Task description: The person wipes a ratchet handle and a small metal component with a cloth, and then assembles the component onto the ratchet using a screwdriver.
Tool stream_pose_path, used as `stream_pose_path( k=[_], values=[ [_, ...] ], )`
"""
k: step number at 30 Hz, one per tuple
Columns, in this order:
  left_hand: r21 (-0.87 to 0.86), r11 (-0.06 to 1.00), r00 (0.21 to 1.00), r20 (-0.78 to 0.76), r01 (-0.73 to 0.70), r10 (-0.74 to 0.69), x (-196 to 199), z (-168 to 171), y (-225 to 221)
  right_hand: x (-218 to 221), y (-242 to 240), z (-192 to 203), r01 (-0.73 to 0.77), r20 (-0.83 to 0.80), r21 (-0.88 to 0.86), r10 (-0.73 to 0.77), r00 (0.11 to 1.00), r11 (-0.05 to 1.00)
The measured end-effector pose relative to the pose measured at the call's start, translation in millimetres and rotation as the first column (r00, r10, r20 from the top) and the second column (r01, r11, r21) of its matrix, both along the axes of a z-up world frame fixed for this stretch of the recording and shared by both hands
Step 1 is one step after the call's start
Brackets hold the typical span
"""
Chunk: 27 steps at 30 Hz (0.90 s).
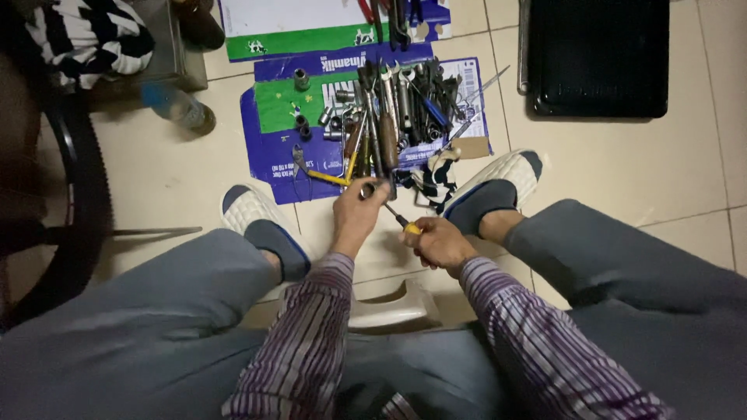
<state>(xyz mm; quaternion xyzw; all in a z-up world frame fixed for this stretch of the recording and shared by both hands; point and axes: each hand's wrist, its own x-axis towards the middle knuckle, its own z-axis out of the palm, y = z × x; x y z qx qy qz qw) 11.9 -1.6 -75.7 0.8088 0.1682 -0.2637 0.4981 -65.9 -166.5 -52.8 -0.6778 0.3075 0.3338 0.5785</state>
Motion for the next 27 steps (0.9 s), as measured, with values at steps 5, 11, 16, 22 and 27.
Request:
stream_pose_path(
  k=[5,11,16,22,27],
  values=[
    [0.123,0.992,0.999,-0.039,0.010,-0.005,13.7,-21.0,-7.1,1.4,5.4,10.9,0.061,0.028,-0.052,-0.060,0.998,0.997],
    [0.254,0.939,0.972,-0.023,0.231,-0.233,13.2,6.6,-9.6,4.0,4.2,20.9,0.031,-0.017,0.045,-0.030,0.999,0.999],
    [0.284,0.905,0.933,0.081,0.316,-0.351,13.3,1.2,-11.1,7.0,1.4,32.1,-0.040,-0.131,0.116,0.056,0.990,0.992],
    [0.437,0.812,0.857,0.156,0.387,-0.492,15.2,1.3,-13.6,10.8,-10.0,-15.3,-0.553,-0.159,-0.421,0.541,0.826,0.719],
    [0.495,0.736,0.803,0.119,0.462,-0.584,25.1,-5.9,-18.2,6.1,9.7,-5.8,-0.626,-0.273,-0.593,0.605,0.748,0.507]
  ],
)
